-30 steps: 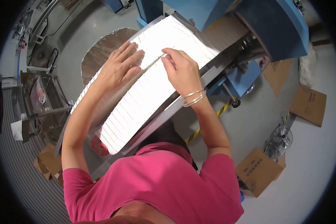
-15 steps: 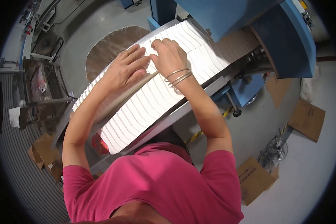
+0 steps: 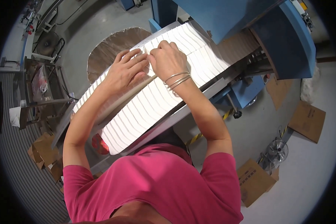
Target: Operating a napkin folding machine and placing finished napkins onto a conveyor belt.
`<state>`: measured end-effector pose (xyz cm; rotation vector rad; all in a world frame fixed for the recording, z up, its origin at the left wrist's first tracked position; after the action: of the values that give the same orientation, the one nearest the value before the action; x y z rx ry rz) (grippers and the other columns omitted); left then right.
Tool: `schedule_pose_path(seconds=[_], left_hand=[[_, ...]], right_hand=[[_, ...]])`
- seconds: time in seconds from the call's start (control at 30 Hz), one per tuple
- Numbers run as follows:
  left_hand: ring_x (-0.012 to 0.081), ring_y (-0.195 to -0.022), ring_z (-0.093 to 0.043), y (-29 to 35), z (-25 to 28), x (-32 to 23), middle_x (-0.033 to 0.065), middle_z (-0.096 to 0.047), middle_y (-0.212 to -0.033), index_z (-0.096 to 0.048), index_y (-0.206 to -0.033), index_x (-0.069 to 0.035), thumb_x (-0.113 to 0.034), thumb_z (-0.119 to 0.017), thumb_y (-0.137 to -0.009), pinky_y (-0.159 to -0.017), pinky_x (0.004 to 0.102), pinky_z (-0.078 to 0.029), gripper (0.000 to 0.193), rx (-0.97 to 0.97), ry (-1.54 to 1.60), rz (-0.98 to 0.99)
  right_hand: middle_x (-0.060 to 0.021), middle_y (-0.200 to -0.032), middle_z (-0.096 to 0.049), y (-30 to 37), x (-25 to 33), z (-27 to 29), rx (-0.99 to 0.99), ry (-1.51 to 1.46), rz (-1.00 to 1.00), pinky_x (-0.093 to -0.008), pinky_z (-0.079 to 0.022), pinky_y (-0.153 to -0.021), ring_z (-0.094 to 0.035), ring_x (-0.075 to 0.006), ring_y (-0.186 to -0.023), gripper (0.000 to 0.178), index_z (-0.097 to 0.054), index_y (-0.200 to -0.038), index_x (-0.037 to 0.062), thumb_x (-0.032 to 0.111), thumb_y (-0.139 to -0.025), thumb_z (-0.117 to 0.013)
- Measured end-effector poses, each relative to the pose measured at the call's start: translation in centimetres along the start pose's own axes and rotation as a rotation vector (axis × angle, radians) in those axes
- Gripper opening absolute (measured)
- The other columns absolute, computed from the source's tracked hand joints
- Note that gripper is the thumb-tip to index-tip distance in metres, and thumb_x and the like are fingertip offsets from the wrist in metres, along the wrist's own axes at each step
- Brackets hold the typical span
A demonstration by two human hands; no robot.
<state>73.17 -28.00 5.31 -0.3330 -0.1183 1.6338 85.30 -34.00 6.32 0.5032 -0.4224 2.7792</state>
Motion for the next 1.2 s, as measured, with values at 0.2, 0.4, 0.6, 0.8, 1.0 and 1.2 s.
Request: schedule_pose_path(seconds=[0.2,0.4,0.6,0.8,1.0,1.2], left_hand=[[0.0272,-0.115,-0.042,0.2,0.2,0.0,0.008,-0.051,-0.119,-0.053,-0.103,-0.008,-0.034,-0.043,-0.091,-0.099,0.0452,-0.028,0.03,-0.009,-0.023,0.001],[0.0268,-0.114,-0.042,0.5,0.2,-0.1,0.0076,-0.051,-0.118,-0.053,-0.103,-0.009,-0.032,-0.042,-0.091,-0.099,0.0448,-0.028,0.028,-0.007,-0.01,0.015],[0.0271,-0.113,-0.043,0.6,0.2,-0.1,0.0079,-0.052,-0.116,-0.053,-0.1,-0.009,-0.032,-0.044,-0.09,-0.099,0.0449,-0.028,0.026,-0.041,-0.011,0.02],[0.0273,-0.112,-0.043,0.7,0.3,-0.2,0.0081,-0.052,-0.115,-0.053,-0.099,-0.009,-0.033,-0.044,-0.089,-0.098,0.0456,-0.028,0.027,-0.048,-0.012,0.019],[0.0273,-0.112,-0.043,0.8,0.2,-0.2,0.0078,-0.052,-0.115,-0.053,-0.099,-0.009,-0.033,-0.045,-0.089,-0.098,0.0457,-0.028,0.027,-0.047,-0.016,0.02],[0.027,-0.112,-0.043,0.9,0.2,-0.3,0.0079,-0.052,-0.114,-0.053,-0.1,-0.009,-0.033,-0.045,-0.089,-0.099,0.0457,-0.028,0.028,-0.052,-0.009,0.024]], right_hand=[[-0.0059,-0.09,-0.061,-0.1,0.2,-0.3,0.012,0.037,-0.069,-0.0334,-0.05,-0.069,-0.058,-0.021,-0.085,0.015,-0.07,-0.084,0.0106,0.022,-0.076,-0.064],[-0.0052,-0.09,-0.061,-0.2,0.2,-0.5,-0.013,0.059,-0.118,-0.034,-0.05,-0.068,-0.058,-0.0214,-0.085,0.014,-0.069,-0.081,0.01,0.022,-0.075,-0.065],[-0.0047,-0.092,-0.058,0.3,1.3,-0.9,-0.014,0.167,-0.062,-0.0339,-0.05,-0.068,-0.055,-0.0222,-0.088,0.019,-0.066,-0.089,0.01,0.021,-0.074,-0.066],[-0.0051,-0.089,-0.055,0.6,1.4,-1.4,-0.063,0.202,-0.045,-0.0323,-0.05,-0.066,-0.054,-0.0221,-0.086,0.027,-0.06,-0.1,0.0114,0.017,-0.074,-0.065],[-0.0049,-0.087,-0.056,1.2,1.9,-1.8,-0.121,0.164,0.026,-0.0325,-0.048,-0.065,-0.053,-0.0228,-0.081,0.025,-0.061,-0.098,0.0101,0.014,-0.073,-0.065],[-0.0072,-0.082,-0.056,1.0,1.8,-1.4,-0.146,0.064,0.031,-0.0333,-0.047,-0.068,-0.052,-0.024,-0.079,0.026,-0.062,-0.096,0.0084,0.008,-0.071,-0.066]])
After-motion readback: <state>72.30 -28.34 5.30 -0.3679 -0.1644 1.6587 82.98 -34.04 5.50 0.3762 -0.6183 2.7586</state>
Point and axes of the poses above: each hand's wrist, its own y-axis away from the middle knuckle, its own z-axis out of the back of the hand, x = y × z, the point moved 5 cm from there along -y, towards the middle knuckle
